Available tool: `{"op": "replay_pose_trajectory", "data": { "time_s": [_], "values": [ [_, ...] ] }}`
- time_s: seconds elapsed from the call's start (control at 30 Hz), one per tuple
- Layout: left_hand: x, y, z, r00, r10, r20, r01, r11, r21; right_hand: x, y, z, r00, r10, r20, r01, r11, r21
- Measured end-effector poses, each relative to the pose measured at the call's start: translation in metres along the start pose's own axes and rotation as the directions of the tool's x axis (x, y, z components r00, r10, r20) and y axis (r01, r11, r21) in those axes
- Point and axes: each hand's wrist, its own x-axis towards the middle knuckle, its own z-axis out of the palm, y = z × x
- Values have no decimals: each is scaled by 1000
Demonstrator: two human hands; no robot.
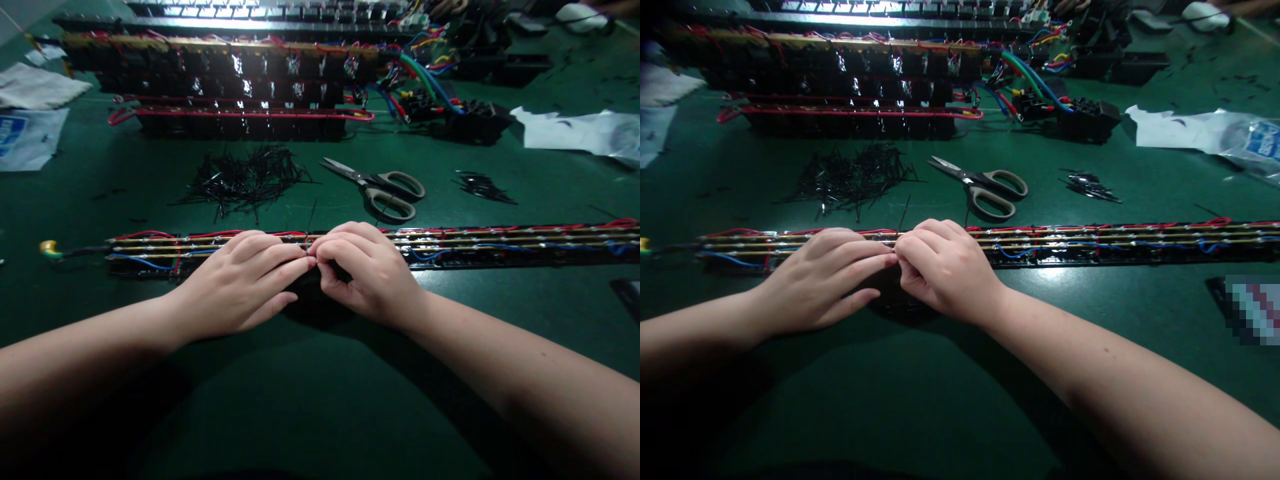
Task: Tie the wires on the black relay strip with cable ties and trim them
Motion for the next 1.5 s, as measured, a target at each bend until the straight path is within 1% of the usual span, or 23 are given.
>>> {"op": "replay_pose_trajectory", "data": {
  "time_s": [0.07,0.7,0.93,1.1,1.13,1.2,1.27,1.3,1.37,1.5],
  "values": [
    [0,-1,0,1000,-2,-4,2,1000,17,0,0,0,1000,-2,-1,2,1000,3],
    [-1,-3,2,1000,-16,-11,16,1000,3,0,1,0,1000,13,-12,-13,1000,19],
    [0,-3,3,999,-23,-23,24,1000,15,-1,1,0,997,76,-1,-76,994,74],
    [-1,-3,4,999,-39,-19,39,999,-5,0,1,-1,997,80,7,-80,993,92],
    [0,-2,3,998,-58,-20,58,998,-31,0,1,-1,997,81,7,-81,992,92],
    [4,3,2,988,-149,-32,144,983,-115,1,1,-1,997,75,7,-75,994,85],
    [10,8,2,960,-275,-48,261,944,-204,1,0,0,999,53,-9,-52,997,63],
    [13,10,2,947,-316,-57,296,928,-226,1,0,0,999,34,-20,-33,998,50],
    [17,13,4,932,-349,-94,321,918,-232,1,0,1,999,-5,-43,6,1000,29],
    [21,12,9,927,-336,-169,298,930,-215,2,-1,1,998,-46,-43,46,999,10]
  ]
}}
